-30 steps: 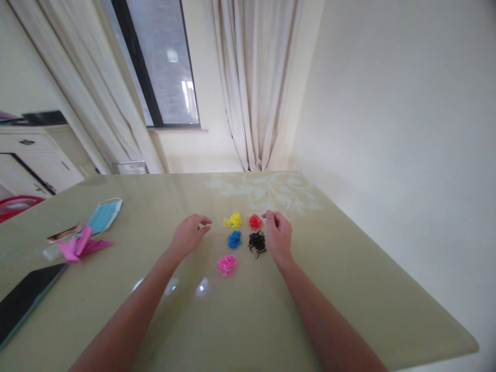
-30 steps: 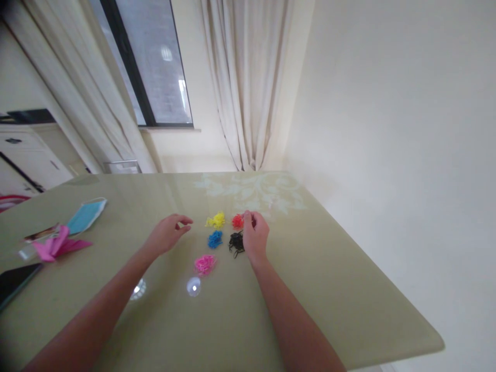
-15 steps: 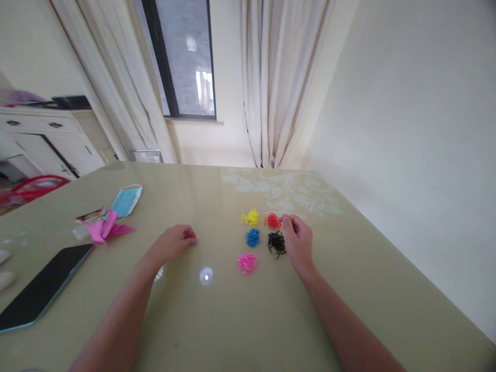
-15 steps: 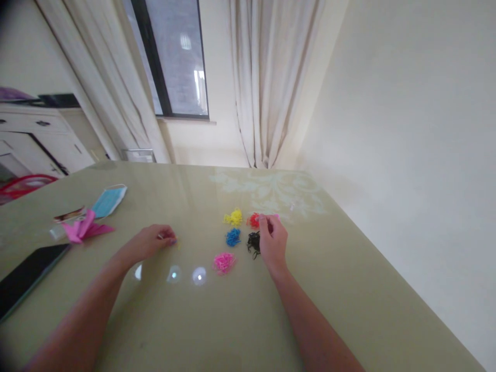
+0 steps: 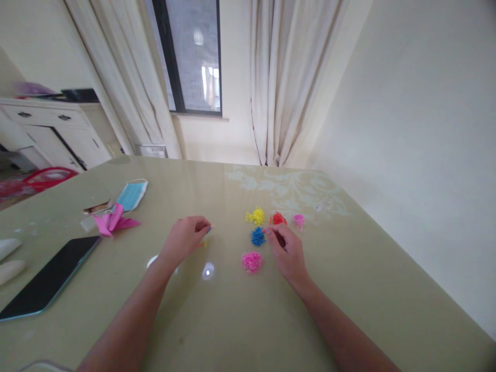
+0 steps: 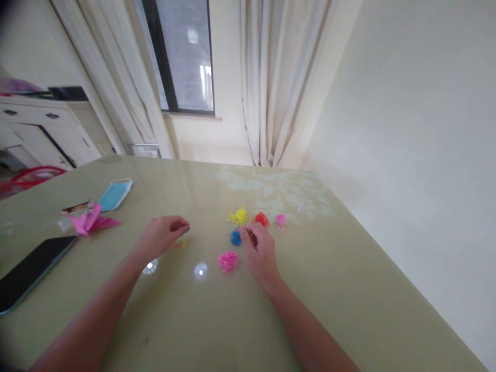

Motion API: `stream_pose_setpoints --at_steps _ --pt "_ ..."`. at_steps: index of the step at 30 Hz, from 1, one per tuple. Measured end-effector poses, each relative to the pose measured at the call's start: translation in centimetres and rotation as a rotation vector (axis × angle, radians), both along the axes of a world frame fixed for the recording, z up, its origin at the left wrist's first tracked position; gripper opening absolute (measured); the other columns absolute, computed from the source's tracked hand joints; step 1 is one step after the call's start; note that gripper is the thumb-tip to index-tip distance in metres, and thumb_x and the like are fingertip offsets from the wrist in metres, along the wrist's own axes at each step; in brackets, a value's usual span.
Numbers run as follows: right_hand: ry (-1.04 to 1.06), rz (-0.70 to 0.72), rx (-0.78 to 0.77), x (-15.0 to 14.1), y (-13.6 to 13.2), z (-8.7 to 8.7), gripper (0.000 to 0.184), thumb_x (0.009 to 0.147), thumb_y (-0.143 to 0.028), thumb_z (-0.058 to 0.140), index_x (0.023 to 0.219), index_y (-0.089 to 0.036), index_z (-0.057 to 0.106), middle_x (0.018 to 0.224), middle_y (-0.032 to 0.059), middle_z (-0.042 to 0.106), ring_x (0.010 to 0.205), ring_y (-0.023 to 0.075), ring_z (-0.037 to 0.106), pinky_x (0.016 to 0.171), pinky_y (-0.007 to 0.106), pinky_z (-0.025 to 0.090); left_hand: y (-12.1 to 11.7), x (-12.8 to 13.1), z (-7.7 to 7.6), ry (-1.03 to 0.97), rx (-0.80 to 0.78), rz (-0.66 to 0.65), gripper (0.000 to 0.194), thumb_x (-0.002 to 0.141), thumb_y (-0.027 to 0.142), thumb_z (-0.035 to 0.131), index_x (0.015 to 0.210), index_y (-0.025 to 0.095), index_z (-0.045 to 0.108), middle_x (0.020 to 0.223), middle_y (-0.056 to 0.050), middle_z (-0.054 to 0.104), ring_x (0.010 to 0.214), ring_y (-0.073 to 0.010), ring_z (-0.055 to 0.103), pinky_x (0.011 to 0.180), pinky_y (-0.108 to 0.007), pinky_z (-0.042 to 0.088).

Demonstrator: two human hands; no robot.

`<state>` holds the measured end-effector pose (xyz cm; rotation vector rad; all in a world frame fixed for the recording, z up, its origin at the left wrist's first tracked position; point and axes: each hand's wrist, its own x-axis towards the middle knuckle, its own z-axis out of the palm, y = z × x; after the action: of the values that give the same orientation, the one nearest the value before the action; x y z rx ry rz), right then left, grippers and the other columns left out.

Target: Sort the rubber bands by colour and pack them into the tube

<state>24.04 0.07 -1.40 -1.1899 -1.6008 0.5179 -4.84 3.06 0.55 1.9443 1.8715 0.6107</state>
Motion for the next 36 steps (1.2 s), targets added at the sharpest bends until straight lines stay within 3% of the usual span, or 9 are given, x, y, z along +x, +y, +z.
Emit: stream_pose_setpoints --at_steps 12,18,22,27,30,36 --pt "-0.037 0.074 -0.002 -0.5 -0.3 -0.4 0.026 0.100 -0.037 0.059 0.086 -0.020 0.073 0.077 0.0029 0.068 0.065 0.0161 0.056 0.061 0.029 0.040 -0.1 0.5 0.2 0.131 0.010 0.066 0.025 0.091 0.033 0.056 0.095 0.022 0.078 0.093 -0.006 0.082 0.087 -0.0246 0.075 0.079 -0.033 0.051" --pt "-0.054 0.071 -0.002 -0.6 -0.5 -0.4 0.026 0.100 -0.036 0.060 0.085 -0.020 0.073 0.076 0.0024 0.068 0.065 0.0163 0.056 0.062 0.029 0.040 0.0 0.1 0.0 0.062 0.029 0.067 0.021 0.089 0.032 0.058 0.092 0.021 0.077 0.092 -0.006 0.082 0.087 -0.0243 0.075 0.079 -0.034 0.052" --pt "-0.058 0.071 -0.007 -0.7 -0.6 -0.2 0.026 0.100 -0.037 0.060 0.084 -0.021 0.072 0.075 0.0018 0.067 0.065 0.0167 0.055 0.062 0.030 0.040 0.0 0.3 -0.4 -0.175 0.033 -0.005 0.023 0.086 0.039 0.063 0.090 0.020 0.075 0.089 -0.007 0.081 0.083 -0.0240 0.075 0.078 -0.035 0.055" --pt "-0.089 0.113 0.019 -0.8 -0.8 0.0 0.020 0.099 -0.037 0.063 0.098 -0.022 0.077 0.077 0.0018 0.065 0.065 0.0161 0.054 0.063 0.030 0.043 -1.2 3.4 -0.3 -0.636 -0.107 -0.224 0.037 0.080 0.051 0.074 0.097 0.018 0.078 0.089 -0.008 0.081 0.081 -0.0217 0.075 0.075 -0.032 0.058" --pt "-0.107 0.190 0.037 -1.0 -1.0 0.1 0.022 0.097 -0.038 0.067 0.109 -0.023 0.078 0.082 0.0030 0.066 0.065 0.0156 0.054 0.062 0.029 0.045 -2.3 5.6 -0.1 -0.743 -0.172 -0.326 0.032 0.081 0.047 0.076 0.096 0.018 0.080 0.085 -0.007 0.080 0.079 -0.0197 0.073 0.076 -0.031 0.057" --pt "-0.095 0.215 0.050 -1.0 -0.9 0.2 0.017 0.097 -0.035 0.068 0.094 -0.024 0.081 0.081 0.0038 0.068 0.066 0.0163 0.057 0.062 0.029 0.046 -2.9 6.8 -0.2 -0.781 -0.230 -0.403 0.028 0.086 0.043 0.073 0.097 0.019 0.082 0.088 -0.006 0.081 0.079 -0.0189 0.072 0.076 -0.030 0.056"
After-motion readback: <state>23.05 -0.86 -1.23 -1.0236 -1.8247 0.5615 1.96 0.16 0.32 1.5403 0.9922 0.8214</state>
